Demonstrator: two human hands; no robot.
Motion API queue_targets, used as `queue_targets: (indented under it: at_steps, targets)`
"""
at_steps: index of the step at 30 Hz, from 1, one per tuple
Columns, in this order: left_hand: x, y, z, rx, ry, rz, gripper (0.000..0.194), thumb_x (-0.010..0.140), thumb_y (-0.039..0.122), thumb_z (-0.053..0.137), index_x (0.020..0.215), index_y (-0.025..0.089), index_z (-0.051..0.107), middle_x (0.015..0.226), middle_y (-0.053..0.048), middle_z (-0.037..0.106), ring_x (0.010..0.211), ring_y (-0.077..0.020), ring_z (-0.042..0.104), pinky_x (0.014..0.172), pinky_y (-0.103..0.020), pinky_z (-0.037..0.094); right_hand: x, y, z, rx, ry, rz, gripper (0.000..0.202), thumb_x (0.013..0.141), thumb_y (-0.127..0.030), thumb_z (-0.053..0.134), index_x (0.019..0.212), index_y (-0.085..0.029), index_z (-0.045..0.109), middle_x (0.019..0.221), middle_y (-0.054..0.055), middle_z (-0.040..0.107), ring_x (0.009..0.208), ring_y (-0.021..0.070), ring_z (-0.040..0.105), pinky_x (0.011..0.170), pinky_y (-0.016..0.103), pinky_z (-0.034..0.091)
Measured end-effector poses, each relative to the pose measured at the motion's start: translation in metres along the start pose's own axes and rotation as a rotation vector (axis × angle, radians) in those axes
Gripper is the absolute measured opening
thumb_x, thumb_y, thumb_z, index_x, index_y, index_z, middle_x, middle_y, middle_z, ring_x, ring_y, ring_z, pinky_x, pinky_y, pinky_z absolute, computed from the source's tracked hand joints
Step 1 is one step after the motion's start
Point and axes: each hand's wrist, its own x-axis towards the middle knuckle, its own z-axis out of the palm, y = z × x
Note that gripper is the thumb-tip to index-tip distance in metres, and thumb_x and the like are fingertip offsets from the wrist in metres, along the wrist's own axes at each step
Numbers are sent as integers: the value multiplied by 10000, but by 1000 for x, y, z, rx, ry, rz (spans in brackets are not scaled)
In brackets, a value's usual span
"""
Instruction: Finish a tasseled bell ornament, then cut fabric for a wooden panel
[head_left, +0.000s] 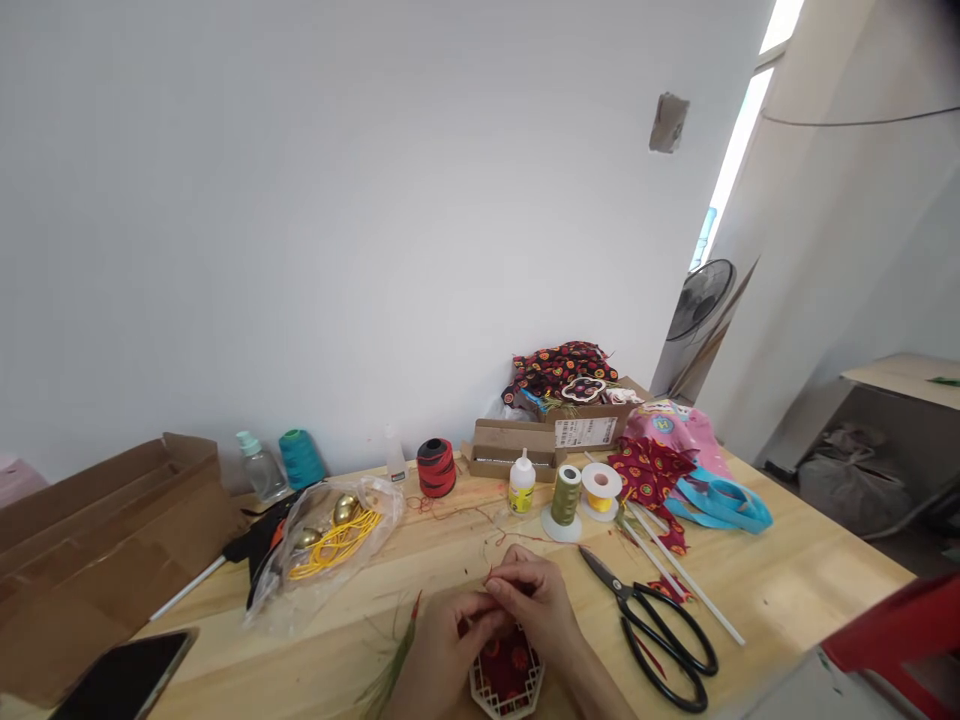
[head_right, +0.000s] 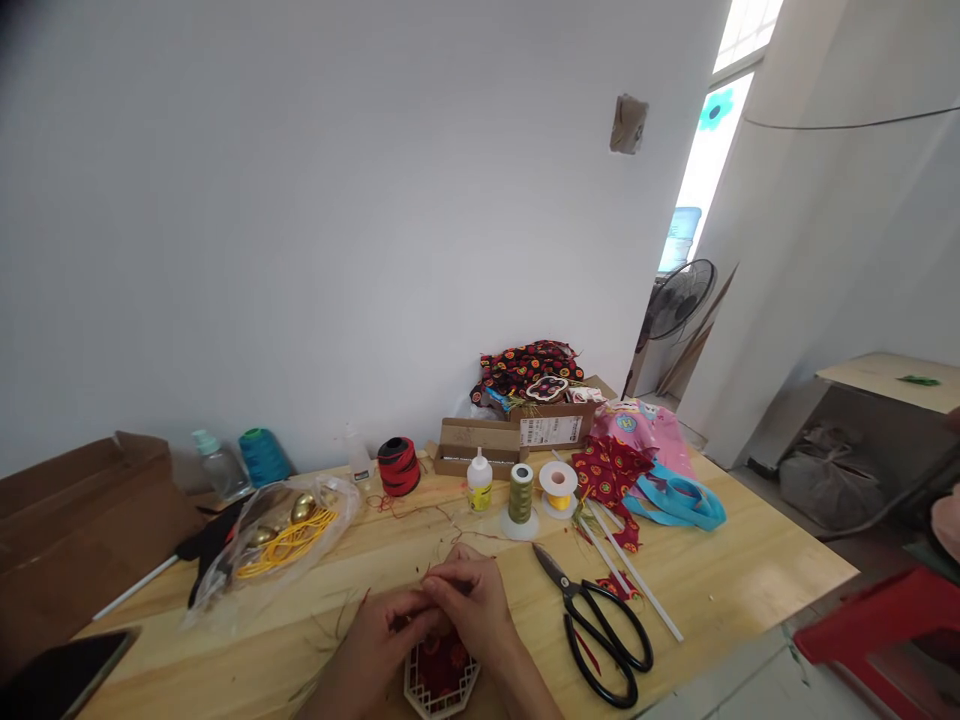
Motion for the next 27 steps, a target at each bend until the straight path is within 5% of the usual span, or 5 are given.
queue_targets:
  at_steps: [5, 11, 15, 21, 27]
  targets:
    - [-4, 2, 8, 185, 41, 131, 251, 774, 247, 439, 734, 224, 685, 758, -59, 703, 755, -222, 604, 698, -339, 477, 0, 2, 0, -8, -15, -21, 145, 687, -278, 643, 599, -186, 713, 530, -20, 460, 568, 121, 433, 531, 229, 334]
    - [-2, 0, 7, 203, 126, -43, 300, 795, 254, 398, 718, 188, 680, 666, -71, 679, 676, -223, 598, 634, -336, 469, 3, 8, 0, 45, 62, -10, 166, 682, -312, 642, 591, -186, 701, 543, -18, 471, 562, 118, 439, 528, 231, 364]
    - [15, -6, -4, 39, 76, -145, 331, 815, 315, 389, 793, 149, 675, 696, -40, 703, 691, -177, 633, 631, -254, 482, 7, 13, 1, 116, 112, 22, 278, 687, -438, 610, 621, -180, 691, 594, -11, 481, 543, 115, 455, 472, 225, 394]
    - [29, -12, -9, -45, 32, -174, 385, 785, 337, 396, 599, 114, 648, 571, -40, 664, 577, -173, 588, 564, -255, 447, 7, 10, 1, 99, 55, 10, 299, 686, -456, 618, 631, -176, 708, 562, -11, 479, 506, 106, 452, 448, 219, 382]
    - [24, -5, -10, -20, 30, -138, 255, 732, 248, 439, 641, 158, 659, 601, -27, 657, 590, -183, 563, 564, -267, 405, 9, -2, 2, -31, -38, -55, 214, 683, -416, 645, 697, -224, 737, 557, -8, 486, 571, 121, 454, 535, 235, 361]
